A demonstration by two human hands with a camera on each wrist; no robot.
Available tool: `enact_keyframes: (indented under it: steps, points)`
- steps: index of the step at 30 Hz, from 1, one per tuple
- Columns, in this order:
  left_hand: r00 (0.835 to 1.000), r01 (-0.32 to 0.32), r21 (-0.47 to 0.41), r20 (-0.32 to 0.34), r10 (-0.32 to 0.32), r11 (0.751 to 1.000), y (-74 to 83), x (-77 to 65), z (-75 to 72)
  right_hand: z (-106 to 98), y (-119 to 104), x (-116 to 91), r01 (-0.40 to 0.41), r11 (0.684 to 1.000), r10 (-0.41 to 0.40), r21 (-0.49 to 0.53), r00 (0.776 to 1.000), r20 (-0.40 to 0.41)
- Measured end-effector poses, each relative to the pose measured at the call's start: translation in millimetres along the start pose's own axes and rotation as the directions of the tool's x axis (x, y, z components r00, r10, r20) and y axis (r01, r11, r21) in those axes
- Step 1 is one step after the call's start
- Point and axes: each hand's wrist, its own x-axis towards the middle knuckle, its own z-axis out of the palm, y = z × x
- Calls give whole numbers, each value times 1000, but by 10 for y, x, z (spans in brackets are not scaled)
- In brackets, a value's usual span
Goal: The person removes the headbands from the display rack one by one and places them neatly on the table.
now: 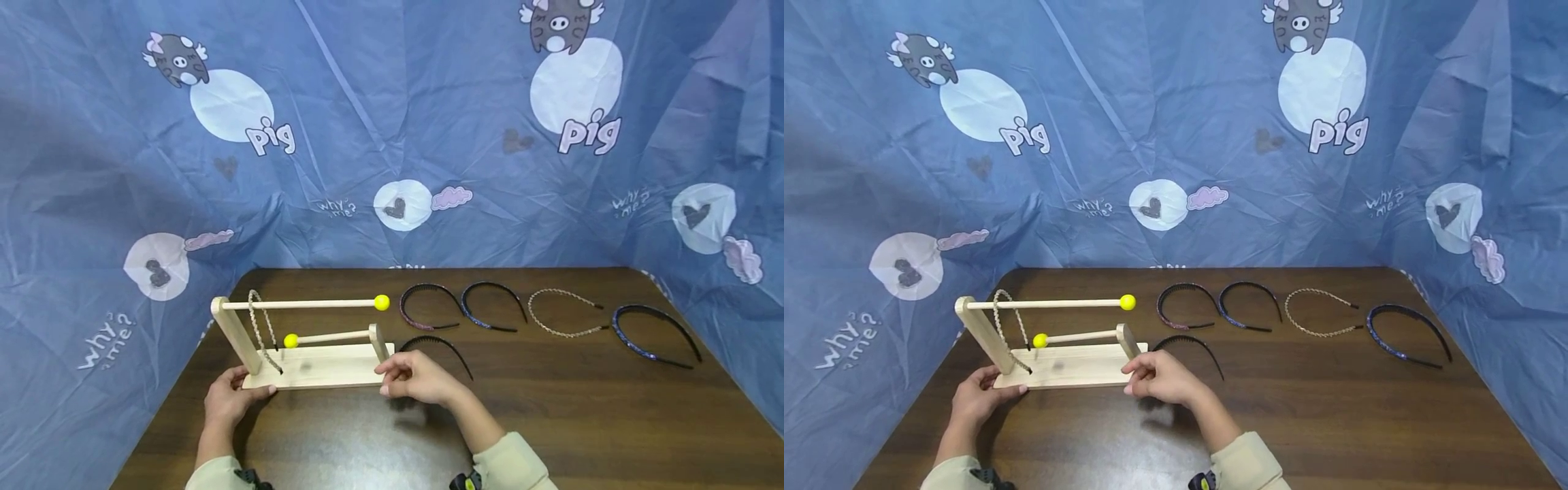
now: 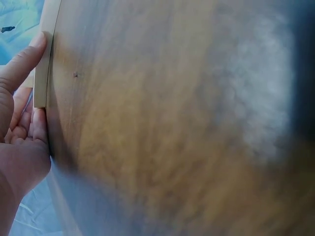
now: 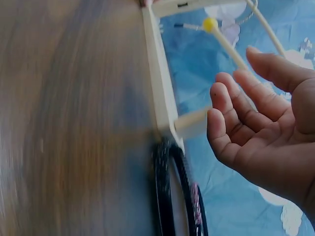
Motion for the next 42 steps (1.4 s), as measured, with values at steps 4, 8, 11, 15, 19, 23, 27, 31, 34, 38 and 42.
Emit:
enact_keyframes:
  steps: [4, 8, 11, 15, 19, 23, 27, 31, 34, 38, 42]
  points:
    - [1000, -1, -11, -12, 1, 1000, -12, 11, 13, 131, -59, 63, 63, 998, -63, 30, 998, 14]
    - [1000, -3, -25, -22, 3, 1000, -14, 13, 27, 292, -130, 124, 87, 993, -88, 83, 996, 5]
    - [1000, 4, -31, -18, -5, 1000, -19, 6, 40, 404, -234, 137, 84, 987, -84, 138, 996, -3]
    - [1000, 8, -37, -9, -8, 999, -37, -2, 39, 516, -361, 175, 84, 981, -83, 178, 997, -11]
    - [1000, 12, -39, -12, -12, 999, -47, -10, 40, 597, -356, 278, 104, 979, -99, 174, 994, -34]
    - [1000, 15, -30, -15, -15, 999, -44, -11, 44, 649, -283, 425, 131, 978, -121, 161, 990, -67]
    - [1000, 5, -38, -18, -6, 999, -20, 2, 40, 673, -280, 554, 164, 973, -149, 162, 984, -100]
    - [1000, 2, -50, -18, -3, 999, -3, 22, 32, 704, -330, 673, 173, 969, -153, 176, 981, -122]
    - [1000, -2, -46, -9, 1, 999, -6, 20, 21, 750, -361, 754, 175, 963, -153, 207, 981, -121]
    - [1000, -8, -33, 5, 8, 999, -12, 2, 16, 823, -394, 840, 174, 958, -152, 228, 982, -113]
    - [1000, -15, -37, 5, 15, 999, -12, 9, 23, 889, -443, 939, 177, 962, -159, 206, 982, -102]
